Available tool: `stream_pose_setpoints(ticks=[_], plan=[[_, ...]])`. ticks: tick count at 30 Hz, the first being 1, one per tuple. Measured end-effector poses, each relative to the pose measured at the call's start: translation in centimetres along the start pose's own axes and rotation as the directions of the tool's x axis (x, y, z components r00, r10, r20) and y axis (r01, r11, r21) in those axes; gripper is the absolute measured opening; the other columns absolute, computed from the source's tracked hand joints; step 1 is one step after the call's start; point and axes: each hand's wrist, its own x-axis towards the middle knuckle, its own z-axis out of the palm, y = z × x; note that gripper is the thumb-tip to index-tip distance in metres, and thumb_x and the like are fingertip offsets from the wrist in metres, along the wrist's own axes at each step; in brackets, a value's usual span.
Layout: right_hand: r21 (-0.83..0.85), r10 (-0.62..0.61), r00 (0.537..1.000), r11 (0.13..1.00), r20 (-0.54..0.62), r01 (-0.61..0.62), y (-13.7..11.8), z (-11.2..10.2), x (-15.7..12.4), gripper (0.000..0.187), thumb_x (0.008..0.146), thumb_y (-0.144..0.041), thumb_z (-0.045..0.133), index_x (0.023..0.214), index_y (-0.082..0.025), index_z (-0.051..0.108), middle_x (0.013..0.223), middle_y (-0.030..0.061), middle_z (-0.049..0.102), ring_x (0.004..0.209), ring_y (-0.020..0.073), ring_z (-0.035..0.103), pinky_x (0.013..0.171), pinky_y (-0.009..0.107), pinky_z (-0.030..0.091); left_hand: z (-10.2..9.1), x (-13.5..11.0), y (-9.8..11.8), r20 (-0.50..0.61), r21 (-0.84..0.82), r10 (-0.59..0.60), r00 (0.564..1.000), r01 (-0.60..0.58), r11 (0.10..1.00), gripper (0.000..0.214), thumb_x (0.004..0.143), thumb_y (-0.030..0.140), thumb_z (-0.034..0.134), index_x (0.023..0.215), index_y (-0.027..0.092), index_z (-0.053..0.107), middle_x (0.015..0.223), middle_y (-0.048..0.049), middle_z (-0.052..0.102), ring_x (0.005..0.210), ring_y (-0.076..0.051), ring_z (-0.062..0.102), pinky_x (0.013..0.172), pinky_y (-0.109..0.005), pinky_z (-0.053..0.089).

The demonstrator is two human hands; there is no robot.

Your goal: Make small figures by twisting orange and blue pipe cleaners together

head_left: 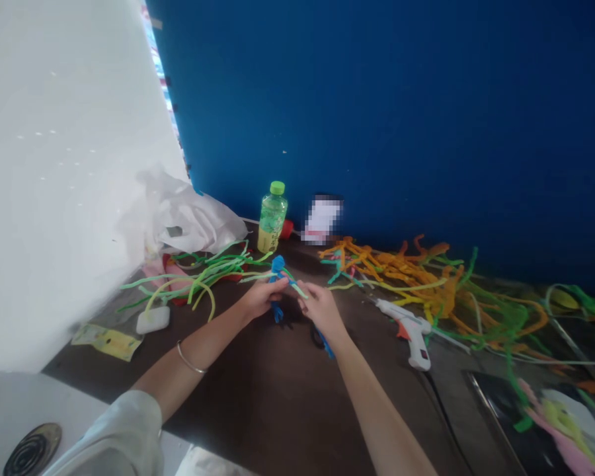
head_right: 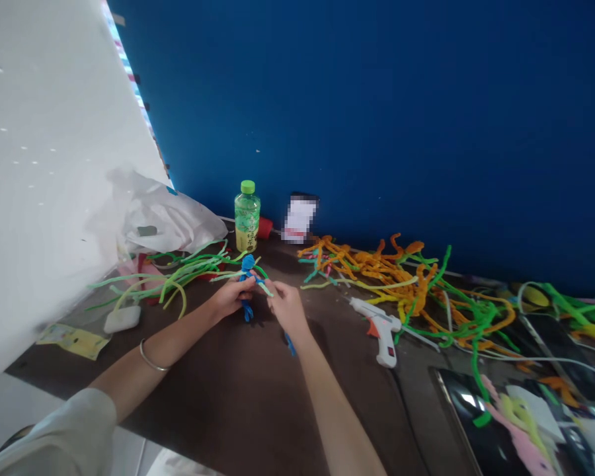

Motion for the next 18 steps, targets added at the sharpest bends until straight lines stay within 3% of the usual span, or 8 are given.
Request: stream_pose_setpoints(ticks=[4, 10, 15, 18], plan=[[0.213, 0.146, 0.984, 0.963, 0.104, -0.165, 0.7, 0.9, 0.2, 0.041, 0.065, -0.057, 0.057, 0.065, -0.016, 0.053, 0.039, -0.0093, 0.034, 0.030, 0.0030, 0.024, 0.032, 0.018, 0.014, 0.2, -0.1, -0.2, 0.008, 0.005, 0.044, 0.999, -0.044, 0.999, 0.034, 0.054, 0.030, 0.076, 0.073, 0.012, 0.055, 0.050, 0.0049, 0.047, 0.047, -0.004, 0.049, 0.036, -0.011, 0.023], [0.301, 0.228, 0.947, 0.908, 0.226, -0.290, 1.1, 1.7, 0.0, 0.039, 0.069, -0.056, 0.051, 0.065, -0.017, 0.051, 0.034, -0.0113, 0.028, 0.024, 0.0028, 0.019, 0.030, 0.018, 0.012, 1.0, -0.2, -0.1, -0.105, 0.096, 0.151, 0.983, -0.141, 0.985, 0.031, 0.057, 0.030, 0.074, 0.074, 0.013, 0.055, 0.050, 0.0059, 0.049, 0.035, -0.001, 0.035, 0.034, -0.014, 0.023], [0.230, 0.181, 0.977, 0.952, 0.110, -0.202, 1.2, 2.1, -0.2, 0.035, 0.072, -0.052, 0.048, 0.062, -0.018, 0.047, 0.037, -0.0105, 0.029, 0.027, 0.0032, 0.021, 0.032, 0.019, 0.013, 1.5, -0.4, -0.3, -0.159, 0.229, 0.261, 0.952, -0.221, 0.948, 0.030, 0.057, 0.034, 0.073, 0.071, 0.012, 0.058, 0.050, 0.0051, 0.049, 0.039, -0.003, 0.039, 0.038, -0.016, 0.031], [0.050, 0.066, 0.996, 0.996, 0.054, -0.068, 1.3, 2.3, -0.4, 0.032, 0.074, -0.047, 0.046, 0.063, -0.017, 0.048, 0.040, -0.0078, 0.035, 0.032, 0.0053, 0.028, 0.034, 0.019, 0.019, 1.4, -0.4, -0.5, -0.183, 0.319, 0.307, 0.934, -0.239, 0.917, 0.030, 0.058, 0.037, 0.071, 0.073, 0.013, 0.060, 0.057, 0.0022, 0.054, 0.047, -0.006, 0.047, 0.044, -0.019, 0.039]])
